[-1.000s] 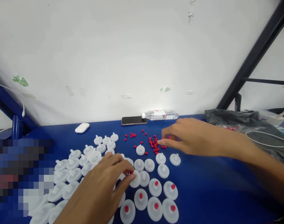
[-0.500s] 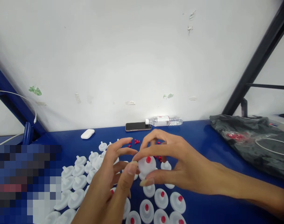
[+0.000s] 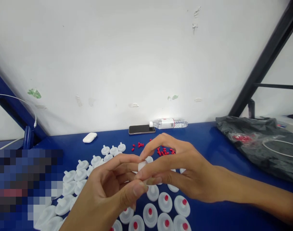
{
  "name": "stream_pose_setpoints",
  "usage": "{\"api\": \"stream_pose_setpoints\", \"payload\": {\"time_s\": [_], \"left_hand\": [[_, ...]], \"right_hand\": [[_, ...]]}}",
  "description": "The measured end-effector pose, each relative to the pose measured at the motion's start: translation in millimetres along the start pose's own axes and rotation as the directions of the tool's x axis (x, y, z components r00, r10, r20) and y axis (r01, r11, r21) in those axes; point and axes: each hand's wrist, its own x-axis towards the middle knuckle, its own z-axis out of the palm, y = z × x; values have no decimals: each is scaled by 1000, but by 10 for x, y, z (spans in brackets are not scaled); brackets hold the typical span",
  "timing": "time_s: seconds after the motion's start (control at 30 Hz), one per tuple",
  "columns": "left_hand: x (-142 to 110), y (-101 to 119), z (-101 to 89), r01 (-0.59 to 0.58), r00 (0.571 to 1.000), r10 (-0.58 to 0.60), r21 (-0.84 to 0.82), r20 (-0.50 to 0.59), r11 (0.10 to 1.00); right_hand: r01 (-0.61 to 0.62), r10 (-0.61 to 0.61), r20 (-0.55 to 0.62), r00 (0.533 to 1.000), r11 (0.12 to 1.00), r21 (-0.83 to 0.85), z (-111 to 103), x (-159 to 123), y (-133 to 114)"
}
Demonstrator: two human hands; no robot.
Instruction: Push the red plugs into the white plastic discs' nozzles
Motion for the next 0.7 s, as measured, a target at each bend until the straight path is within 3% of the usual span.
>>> {"api": "stream_pose_setpoints", "payload": {"time_s": [0.17, 0.33, 0.43, 0.53, 0.63, 0.7], "left_hand": [[-22, 1, 23, -54, 998, 55, 162, -1, 985], [-31, 8, 24, -102, 995, 104, 247, 6, 964], [-37, -5, 30, -104, 993, 114, 306, -17, 946], [-52, -31, 61, -166, 974, 212, 376, -83, 912], [-78, -41, 127, -251, 929, 348, 477, -125, 842], [-97, -27, 166, -255, 916, 373, 505, -147, 825]], "right_hand": [[-153, 136, -130, 982, 979, -131, 45, -13, -20], [-128, 144, 36, 989, 948, -290, 61, -35, -27], [-155, 185, 113, 976, 960, -233, 61, -35, 0], [-207, 226, 145, 963, 970, -131, 60, -20, 23], [-337, 326, 190, 926, 941, 26, 66, 1, 15], [-419, 386, 240, 891, 902, 104, 62, 16, -9]]}}
